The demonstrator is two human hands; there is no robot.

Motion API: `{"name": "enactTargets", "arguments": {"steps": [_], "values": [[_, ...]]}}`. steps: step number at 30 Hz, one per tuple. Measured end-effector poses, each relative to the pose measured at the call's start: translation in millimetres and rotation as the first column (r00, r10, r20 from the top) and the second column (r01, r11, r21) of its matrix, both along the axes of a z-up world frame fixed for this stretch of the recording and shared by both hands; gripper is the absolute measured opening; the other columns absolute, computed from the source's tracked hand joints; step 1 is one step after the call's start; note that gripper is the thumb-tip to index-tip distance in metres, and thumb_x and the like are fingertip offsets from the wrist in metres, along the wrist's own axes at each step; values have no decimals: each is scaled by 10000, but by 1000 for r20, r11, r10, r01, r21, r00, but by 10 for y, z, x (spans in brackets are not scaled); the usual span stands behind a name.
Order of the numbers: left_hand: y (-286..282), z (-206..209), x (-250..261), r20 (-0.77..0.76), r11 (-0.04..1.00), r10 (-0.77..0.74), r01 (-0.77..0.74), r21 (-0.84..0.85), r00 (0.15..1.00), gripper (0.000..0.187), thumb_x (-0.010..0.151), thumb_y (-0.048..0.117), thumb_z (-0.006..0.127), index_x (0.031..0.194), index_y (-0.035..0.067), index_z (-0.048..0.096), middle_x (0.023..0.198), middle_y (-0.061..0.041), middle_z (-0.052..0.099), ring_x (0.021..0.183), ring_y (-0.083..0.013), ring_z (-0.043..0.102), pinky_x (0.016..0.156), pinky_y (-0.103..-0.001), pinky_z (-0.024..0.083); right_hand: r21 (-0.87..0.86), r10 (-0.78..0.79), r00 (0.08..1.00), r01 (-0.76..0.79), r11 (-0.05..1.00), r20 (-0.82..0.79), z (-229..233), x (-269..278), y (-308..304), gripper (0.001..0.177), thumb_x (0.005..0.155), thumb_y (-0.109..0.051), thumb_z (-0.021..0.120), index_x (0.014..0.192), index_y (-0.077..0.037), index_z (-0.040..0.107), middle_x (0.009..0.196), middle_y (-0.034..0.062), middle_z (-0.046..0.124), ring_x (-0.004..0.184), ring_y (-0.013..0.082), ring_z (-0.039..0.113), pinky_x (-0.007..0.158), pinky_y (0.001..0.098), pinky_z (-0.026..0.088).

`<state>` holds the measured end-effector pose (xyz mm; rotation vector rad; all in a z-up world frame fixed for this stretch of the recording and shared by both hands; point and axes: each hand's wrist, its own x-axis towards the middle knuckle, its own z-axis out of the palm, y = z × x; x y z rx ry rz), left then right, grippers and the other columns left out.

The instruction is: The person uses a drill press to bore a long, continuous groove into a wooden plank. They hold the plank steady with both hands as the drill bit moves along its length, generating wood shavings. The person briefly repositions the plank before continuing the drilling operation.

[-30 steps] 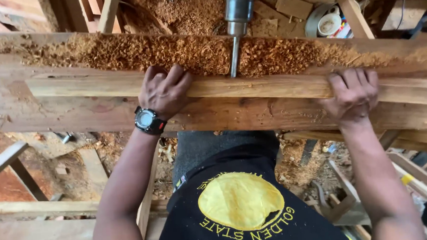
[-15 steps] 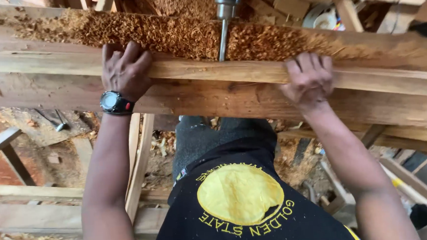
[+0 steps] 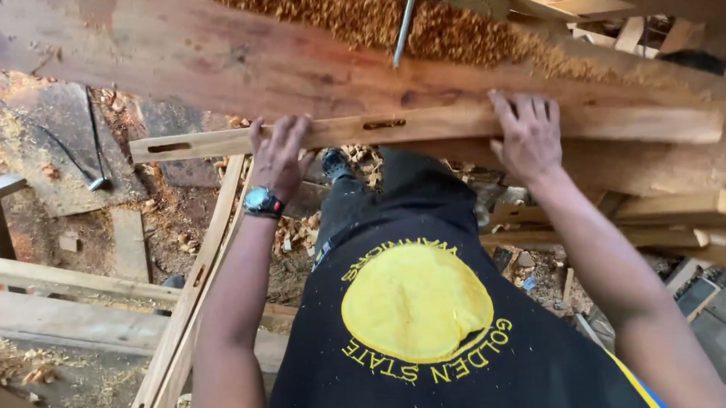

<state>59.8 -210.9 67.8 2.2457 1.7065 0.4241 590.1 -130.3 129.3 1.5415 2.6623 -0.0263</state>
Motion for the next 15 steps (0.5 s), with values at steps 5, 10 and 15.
{"name": "enactTargets", "arguments": {"steps": [5, 10, 15], "values": [[-349, 153, -248, 50, 982, -37, 27, 186, 998, 768, 890, 266, 1115, 1563, 98, 785, 1439, -152, 757, 1175, -352, 873, 1291, -545, 441, 49, 102, 992, -106, 993, 75, 73, -16, -126, 810, 669, -386, 1162, 1366, -140, 830, 1268, 115, 726, 1257, 336, 753, 1226, 492, 554], [-800, 1412, -839, 51, 948, -37, 19, 316, 998, 661, 992, 344, 1084, 1553, 69, 866, 1478, -162, 801, 1114, -375, 884, 1363, -565, 469, 116, 165, 983, -156, 981, -76, 909, -410, -538, 808, 563, -382, 1168, 1259, -149, 831, 1245, 92, 709, 1221, 315, 716, 1216, 496, 553], [-1612, 2941, -1339, 448, 788, 196, -412, 457, 872, 1385, 1003, 294, 1171, 1945, 161, 165, 1411, -263, 916, 1439, -474, 823, 1549, -635, 431, -183, 63, 743, -245, 952, -666, 1684, -1088, -1011, 727, 925, 13, 1046, 1602, 60, 787, 1441, 261, 741, 1310, 421, 751, 1167, 495, 628]]}}
